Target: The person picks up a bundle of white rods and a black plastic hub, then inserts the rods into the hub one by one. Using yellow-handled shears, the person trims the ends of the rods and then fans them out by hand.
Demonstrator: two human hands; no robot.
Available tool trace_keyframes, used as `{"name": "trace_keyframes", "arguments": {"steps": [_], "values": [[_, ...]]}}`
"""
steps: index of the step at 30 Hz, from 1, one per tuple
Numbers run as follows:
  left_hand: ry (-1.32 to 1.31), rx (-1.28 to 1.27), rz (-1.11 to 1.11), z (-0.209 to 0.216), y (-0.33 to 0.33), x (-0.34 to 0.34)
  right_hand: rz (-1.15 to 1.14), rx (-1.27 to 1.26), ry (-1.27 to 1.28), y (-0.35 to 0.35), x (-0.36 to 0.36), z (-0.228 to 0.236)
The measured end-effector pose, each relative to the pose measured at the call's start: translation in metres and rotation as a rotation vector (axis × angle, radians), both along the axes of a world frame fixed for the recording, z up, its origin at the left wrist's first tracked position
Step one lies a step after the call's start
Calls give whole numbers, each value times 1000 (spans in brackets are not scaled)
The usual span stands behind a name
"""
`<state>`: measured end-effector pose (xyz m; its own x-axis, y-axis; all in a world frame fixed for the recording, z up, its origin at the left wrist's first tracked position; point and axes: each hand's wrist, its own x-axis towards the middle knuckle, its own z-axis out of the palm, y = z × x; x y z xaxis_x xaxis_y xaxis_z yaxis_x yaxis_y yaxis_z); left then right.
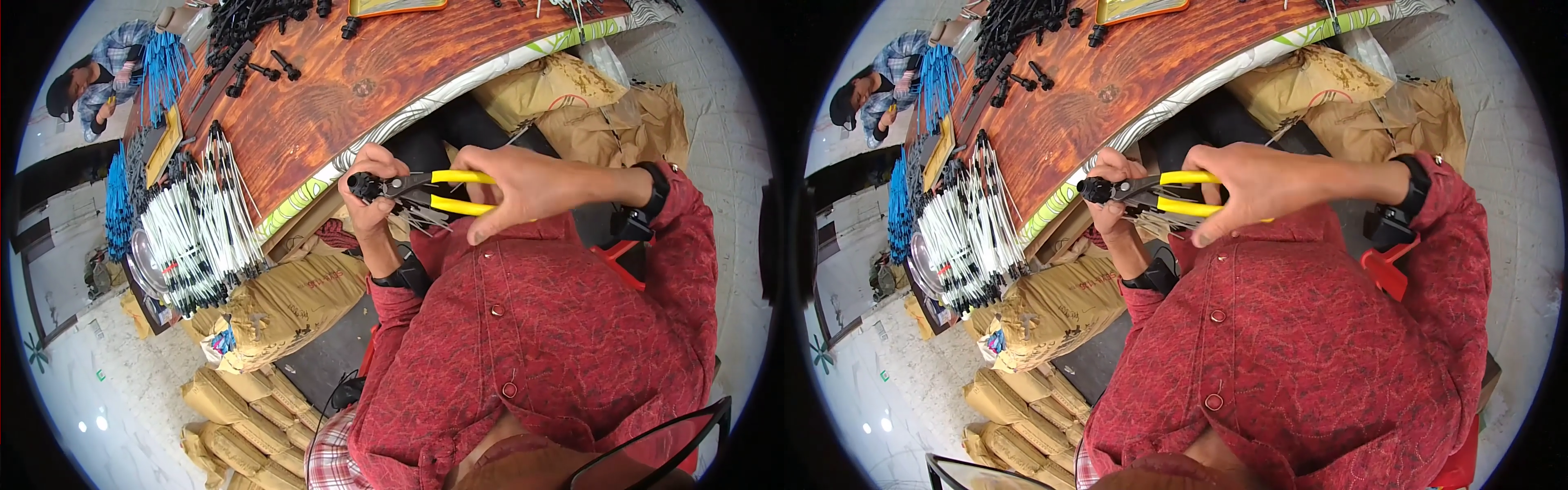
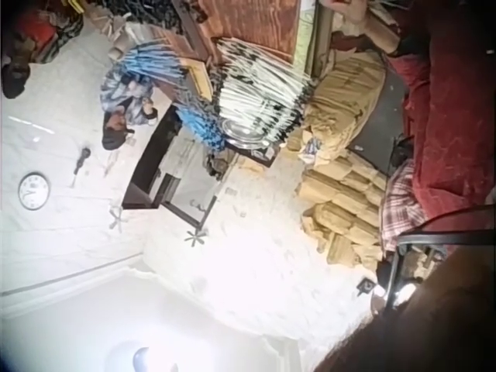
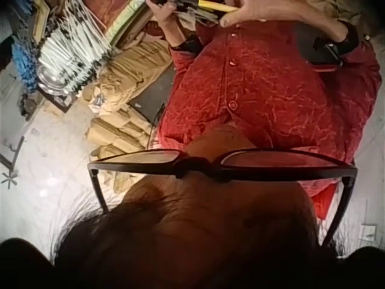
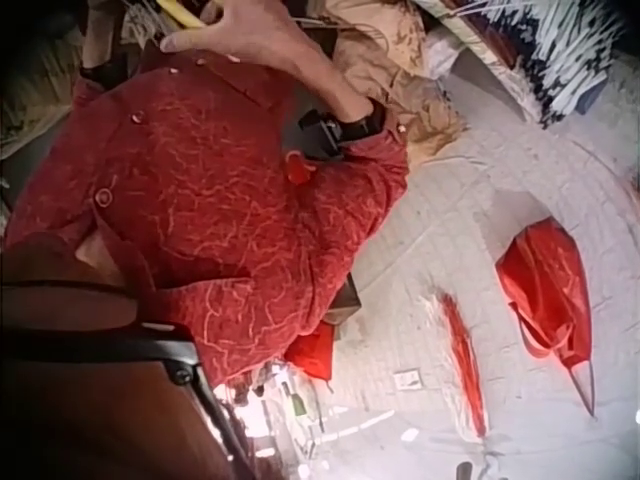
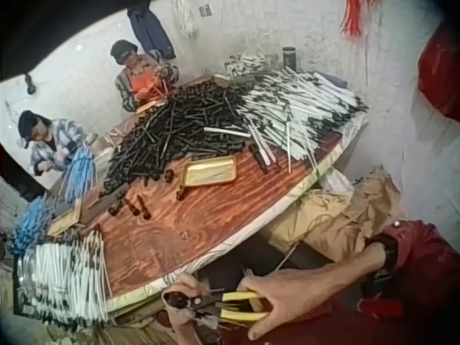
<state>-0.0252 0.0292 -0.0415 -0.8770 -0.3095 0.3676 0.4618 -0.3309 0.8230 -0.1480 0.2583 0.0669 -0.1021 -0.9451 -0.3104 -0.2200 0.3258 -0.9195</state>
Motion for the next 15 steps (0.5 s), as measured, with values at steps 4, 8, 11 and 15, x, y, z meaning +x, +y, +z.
{"name": "trace_keyframes", "arguments": {"steps": [4, 8, 11, 15], "values": [[-21, -68, 62, -2, 1, 3, 20, -145, 380, 8, -1, 6], [-37, -94, 83, -1, 5, 5, 76, -197, 612, 14, -5, 11], [-37, -91, 62, 1, 10, 8, 134, 27, 136, 7, -25, 15], [-19, -57, -21, 0, 8, 12, 185, 478, -876, 1, -41, 13]]}}
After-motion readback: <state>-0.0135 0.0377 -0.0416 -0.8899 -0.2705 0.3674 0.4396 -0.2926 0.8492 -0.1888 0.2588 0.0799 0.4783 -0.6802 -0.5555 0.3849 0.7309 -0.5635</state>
